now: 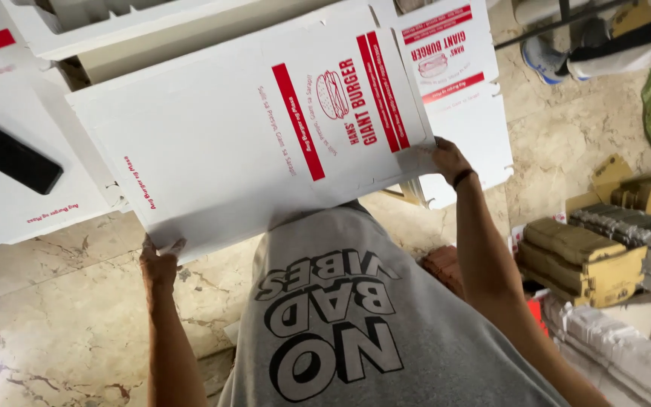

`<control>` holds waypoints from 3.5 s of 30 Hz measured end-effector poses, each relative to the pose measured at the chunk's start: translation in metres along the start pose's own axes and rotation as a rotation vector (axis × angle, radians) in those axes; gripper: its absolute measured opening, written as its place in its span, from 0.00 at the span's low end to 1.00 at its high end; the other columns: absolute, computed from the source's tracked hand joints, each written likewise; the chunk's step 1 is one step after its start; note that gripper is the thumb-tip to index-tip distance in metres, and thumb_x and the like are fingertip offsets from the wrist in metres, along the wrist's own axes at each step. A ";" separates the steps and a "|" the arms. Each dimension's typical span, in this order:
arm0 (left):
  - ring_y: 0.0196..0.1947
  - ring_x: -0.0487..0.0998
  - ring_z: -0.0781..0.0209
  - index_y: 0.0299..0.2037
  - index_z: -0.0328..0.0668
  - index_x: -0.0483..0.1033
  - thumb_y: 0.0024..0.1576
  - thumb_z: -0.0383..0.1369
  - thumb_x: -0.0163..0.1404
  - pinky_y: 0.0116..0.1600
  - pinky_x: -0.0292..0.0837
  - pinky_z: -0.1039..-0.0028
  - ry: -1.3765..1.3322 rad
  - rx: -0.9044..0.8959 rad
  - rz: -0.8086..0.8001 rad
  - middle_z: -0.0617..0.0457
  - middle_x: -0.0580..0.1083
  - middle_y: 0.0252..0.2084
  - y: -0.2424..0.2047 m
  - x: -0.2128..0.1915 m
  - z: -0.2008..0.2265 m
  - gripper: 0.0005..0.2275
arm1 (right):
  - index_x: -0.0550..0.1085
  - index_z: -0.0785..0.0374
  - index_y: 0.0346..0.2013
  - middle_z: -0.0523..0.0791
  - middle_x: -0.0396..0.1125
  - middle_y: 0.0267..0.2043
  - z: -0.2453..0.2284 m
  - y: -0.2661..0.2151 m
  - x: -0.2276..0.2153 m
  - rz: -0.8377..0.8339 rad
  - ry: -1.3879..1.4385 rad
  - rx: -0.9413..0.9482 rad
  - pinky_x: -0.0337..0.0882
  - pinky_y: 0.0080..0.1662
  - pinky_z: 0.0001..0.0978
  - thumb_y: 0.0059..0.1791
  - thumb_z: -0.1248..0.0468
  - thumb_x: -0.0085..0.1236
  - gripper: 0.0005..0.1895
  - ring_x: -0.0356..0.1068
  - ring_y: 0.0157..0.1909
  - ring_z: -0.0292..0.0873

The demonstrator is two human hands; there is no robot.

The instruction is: The person folds flat cardboard boxes labeled 'GIANT BURGER' into a three-dimensional shape. They repeatedly align the edges, crease the flaps, and insert tabs into slots to assemble the boxes, stacking the finished ones on a nearby surface.

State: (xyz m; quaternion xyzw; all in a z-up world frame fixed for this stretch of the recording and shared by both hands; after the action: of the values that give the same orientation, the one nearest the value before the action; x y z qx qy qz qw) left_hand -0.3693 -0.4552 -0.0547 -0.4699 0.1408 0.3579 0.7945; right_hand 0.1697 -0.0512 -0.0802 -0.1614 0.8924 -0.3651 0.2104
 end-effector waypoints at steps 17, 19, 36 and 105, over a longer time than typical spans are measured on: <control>0.55 0.74 0.28 0.75 0.37 0.53 0.53 0.36 0.61 0.44 0.81 0.53 0.031 -0.085 -0.004 0.27 0.64 0.66 -0.002 -0.007 0.009 0.40 | 0.56 0.61 0.72 0.63 0.60 0.62 0.017 -0.003 0.011 -0.053 0.402 0.092 0.68 0.54 0.72 0.53 0.57 0.57 0.36 0.63 0.59 0.71; 0.56 0.73 0.29 0.75 0.37 0.53 0.52 0.35 0.62 0.44 0.81 0.54 -0.006 -0.118 0.007 0.27 0.64 0.67 -0.019 -0.012 0.022 0.41 | 0.59 0.60 0.72 0.64 0.59 0.63 0.016 -0.008 0.019 -0.138 0.343 0.209 0.62 0.58 0.78 0.52 0.56 0.57 0.36 0.60 0.62 0.75; 0.57 0.75 0.43 0.72 0.39 0.60 0.64 0.54 0.33 0.64 0.69 0.50 -1.324 -0.587 -0.514 0.42 0.72 0.62 -0.129 0.155 -0.013 0.32 | 0.72 0.70 0.56 0.55 0.69 0.61 -0.201 -0.168 0.029 0.086 -0.149 -0.302 0.83 0.45 0.42 0.57 0.71 0.53 0.13 0.73 0.63 0.50; 0.62 0.66 0.34 0.65 0.37 0.67 0.64 0.47 0.52 0.63 0.62 0.44 0.818 0.717 0.094 0.37 0.64 0.62 0.161 0.213 0.246 0.26 | 0.61 0.77 0.67 0.71 0.63 0.57 0.088 -0.048 0.016 0.114 0.239 0.301 0.78 0.45 0.64 0.50 0.55 0.64 0.39 0.67 0.54 0.77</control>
State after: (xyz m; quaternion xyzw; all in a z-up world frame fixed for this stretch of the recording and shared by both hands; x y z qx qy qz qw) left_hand -0.3600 -0.1054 -0.1500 -0.2635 0.5724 0.1107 0.7686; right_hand 0.2059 -0.1426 -0.1069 -0.0326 0.8540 -0.4986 0.1452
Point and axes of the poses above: each hand's wrist, its own y-axis towards the middle knuckle, its own x-axis out of the palm, z = x × y, the point moved 7 cm from there along y, towards the middle knuckle
